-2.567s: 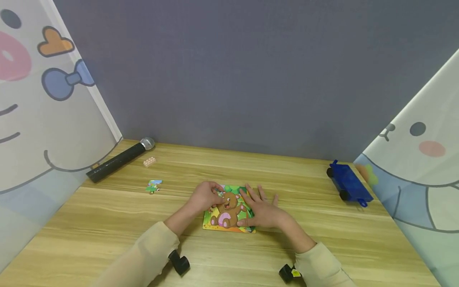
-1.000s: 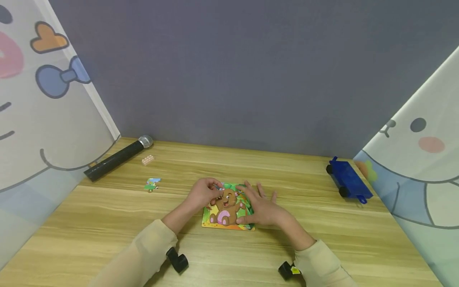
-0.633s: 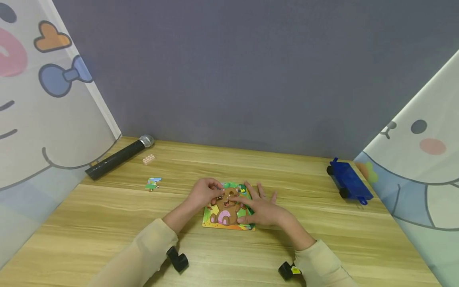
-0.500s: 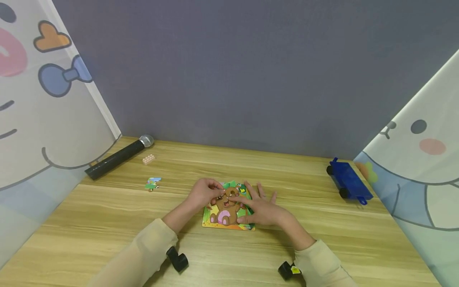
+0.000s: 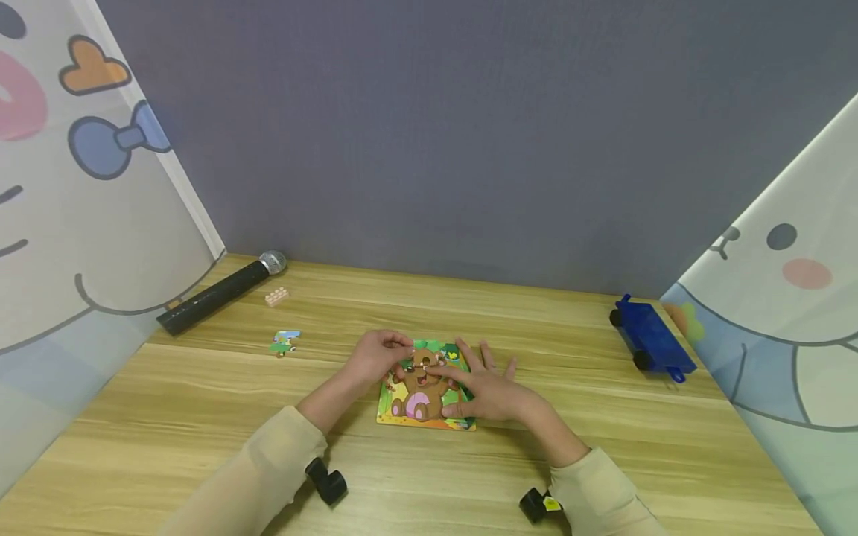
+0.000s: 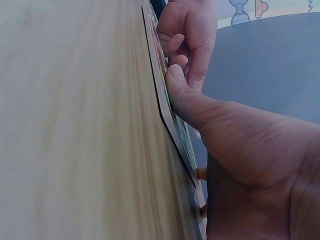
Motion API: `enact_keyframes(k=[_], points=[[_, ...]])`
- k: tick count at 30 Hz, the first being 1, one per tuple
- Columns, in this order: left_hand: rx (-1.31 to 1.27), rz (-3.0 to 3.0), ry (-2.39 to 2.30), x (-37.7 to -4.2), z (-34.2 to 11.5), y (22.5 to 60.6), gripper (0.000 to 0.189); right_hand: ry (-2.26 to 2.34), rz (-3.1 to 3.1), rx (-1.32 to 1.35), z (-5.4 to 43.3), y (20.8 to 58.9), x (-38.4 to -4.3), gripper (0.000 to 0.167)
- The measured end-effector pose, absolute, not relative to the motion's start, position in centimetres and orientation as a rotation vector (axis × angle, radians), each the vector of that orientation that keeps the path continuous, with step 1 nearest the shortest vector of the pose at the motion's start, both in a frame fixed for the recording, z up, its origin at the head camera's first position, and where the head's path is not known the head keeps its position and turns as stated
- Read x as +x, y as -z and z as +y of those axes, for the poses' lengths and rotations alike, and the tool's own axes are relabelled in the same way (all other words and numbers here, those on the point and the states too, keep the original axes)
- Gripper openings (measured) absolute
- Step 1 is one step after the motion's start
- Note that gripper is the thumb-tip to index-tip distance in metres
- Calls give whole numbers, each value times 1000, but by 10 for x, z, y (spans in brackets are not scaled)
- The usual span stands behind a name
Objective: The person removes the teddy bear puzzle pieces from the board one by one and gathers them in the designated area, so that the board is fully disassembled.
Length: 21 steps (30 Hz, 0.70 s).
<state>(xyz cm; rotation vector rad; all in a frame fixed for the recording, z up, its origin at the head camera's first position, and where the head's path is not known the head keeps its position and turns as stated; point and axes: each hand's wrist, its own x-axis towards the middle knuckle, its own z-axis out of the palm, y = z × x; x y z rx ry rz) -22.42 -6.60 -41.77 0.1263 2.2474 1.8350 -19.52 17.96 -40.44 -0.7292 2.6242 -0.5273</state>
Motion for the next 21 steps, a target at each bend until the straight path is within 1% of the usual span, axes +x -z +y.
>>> enact_keyframes(k=[4,10,14,21], points=[[133,2218,-1879,-224,-68,418,20,518,2629,-726,179,404,-196,71],[96,2219,-1893,-226,-75,419,22,519,2631,-707,179,406,-196,71],[76,2209,-1899,-229,-86,419,25,521,2635,-706,180,407,-196,71],[118,2229,-1879,-229,-108,416,32,533,2638,-726,181,408,-196,72]])
